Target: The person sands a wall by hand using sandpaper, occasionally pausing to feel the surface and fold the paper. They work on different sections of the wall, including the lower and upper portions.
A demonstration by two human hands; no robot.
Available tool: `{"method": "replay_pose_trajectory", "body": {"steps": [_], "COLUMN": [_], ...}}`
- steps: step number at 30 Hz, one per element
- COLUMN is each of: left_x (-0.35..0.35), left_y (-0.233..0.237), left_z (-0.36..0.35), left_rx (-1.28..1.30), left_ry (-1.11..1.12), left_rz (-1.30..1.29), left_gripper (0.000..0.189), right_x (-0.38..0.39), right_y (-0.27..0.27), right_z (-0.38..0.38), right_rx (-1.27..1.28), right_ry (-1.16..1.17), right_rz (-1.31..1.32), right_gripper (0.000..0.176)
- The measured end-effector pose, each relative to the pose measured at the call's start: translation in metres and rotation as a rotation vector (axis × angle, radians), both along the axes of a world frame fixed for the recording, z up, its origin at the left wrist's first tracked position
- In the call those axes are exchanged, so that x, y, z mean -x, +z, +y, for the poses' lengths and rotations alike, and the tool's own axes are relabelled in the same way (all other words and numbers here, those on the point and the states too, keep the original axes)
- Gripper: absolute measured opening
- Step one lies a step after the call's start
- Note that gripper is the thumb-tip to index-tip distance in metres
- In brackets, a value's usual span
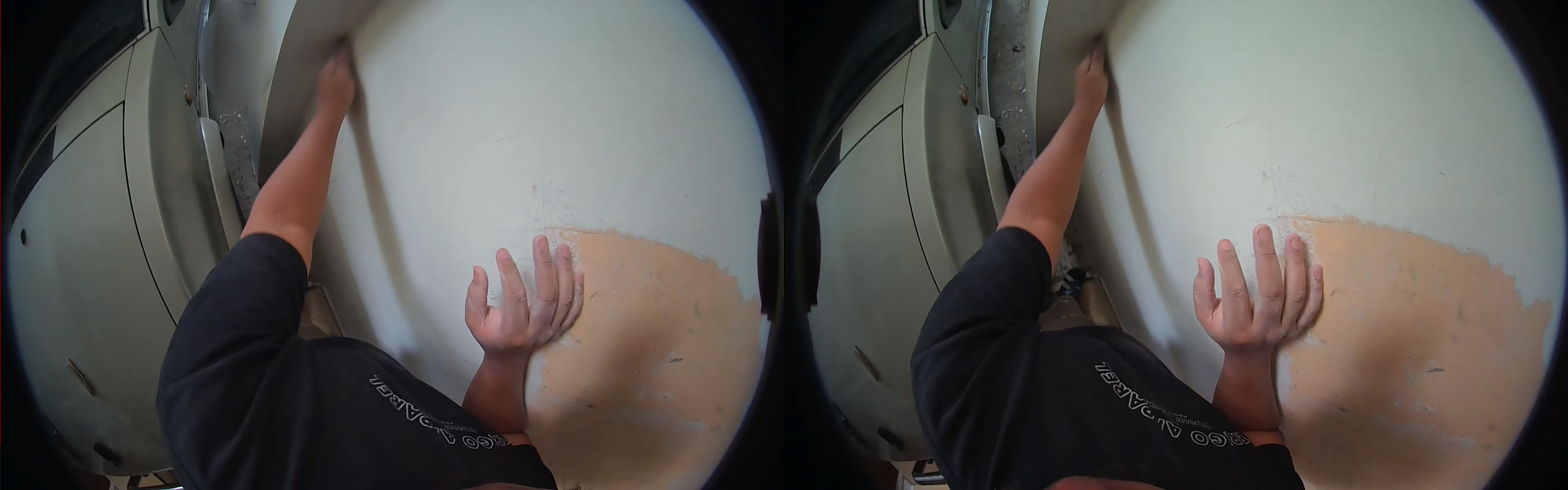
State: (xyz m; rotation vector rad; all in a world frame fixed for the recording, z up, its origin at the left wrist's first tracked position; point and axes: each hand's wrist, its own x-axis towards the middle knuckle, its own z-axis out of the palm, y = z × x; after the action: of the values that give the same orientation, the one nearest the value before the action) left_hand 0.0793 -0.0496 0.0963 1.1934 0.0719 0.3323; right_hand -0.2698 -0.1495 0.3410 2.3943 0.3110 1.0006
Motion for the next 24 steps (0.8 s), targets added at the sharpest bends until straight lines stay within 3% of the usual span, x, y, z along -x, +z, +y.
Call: {"method": "replay_pose_trajectory", "body": {"steps": [1, 3, 5, 6, 9, 10, 12, 14, 16, 18, 21, 24], "left_x": [0.001, 0.031, 0.060, 0.086, 0.139, 0.165, 0.185, 0.147, 0.131, 0.137, 0.165, 0.102], "left_y": [-0.033, -0.057, -0.024, 0.038, 0.101, 0.107, 0.112, 0.063, 0.042, 0.051, 0.099, 0.138], "left_z": [-0.006, -0.012, -0.029, -0.017, -0.043, -0.042, -0.021, -0.028, -0.029, -0.032, -0.034, -0.027], "left_rx": [-0.001, -0.418, -0.339, -0.222, -0.596, -0.594, -0.514, -0.571, -0.467, -0.357, -0.469, -0.454], "left_ry": [0.060, -0.034, 0.142, -0.078, 0.161, 0.096, -0.244, -0.146, 0.003, -0.004, -0.067, 0.056], "left_rz": [0.137, 0.348, 0.099, 0.070, -0.691, -0.964, -1.292, -1.282, -0.646, -0.293, -0.739, -0.707], "left_gripper": [0.041, 0.043, 0.043, 0.043, 0.044, 0.048, 0.041, 0.044, 0.041, 0.044, 0.049, 0.045], "right_x": [0.000, 0.003, -0.002, -0.002, 0.001, -0.001, 0.000, 0.000, 0.001, 0.005, -0.001, 0.002], "right_y": [0.000, 0.000, 0.000, 0.000, 0.000, 0.000, 0.000, 0.000, -0.001, -0.001, -0.003, -0.005], "right_z": [-0.001, 0.000, 0.001, 0.001, 0.001, 0.002, 0.001, 0.000, 0.000, 0.002, 0.001, 0.001], "right_rx": [-0.004, -0.017, -0.022, -0.020, -0.008, 0.000, 0.003, 0.001, -0.003, -0.009, -0.012, -0.008], "right_ry": [0.008, 0.001, 0.001, 0.004, -0.010, 0.002, 0.013, 0.012, -0.003, -0.019, -0.002, -0.017], "right_rz": [-0.005, 0.005, -0.004, -0.013, 0.001, -0.019, -0.020, -0.022, -0.003, 0.011, 0.001, 0.009], "right_gripper": [0.018, 0.018, 0.018, 0.017, 0.017, 0.017, 0.017, 0.017, 0.016, 0.016, 0.015, 0.015]}}
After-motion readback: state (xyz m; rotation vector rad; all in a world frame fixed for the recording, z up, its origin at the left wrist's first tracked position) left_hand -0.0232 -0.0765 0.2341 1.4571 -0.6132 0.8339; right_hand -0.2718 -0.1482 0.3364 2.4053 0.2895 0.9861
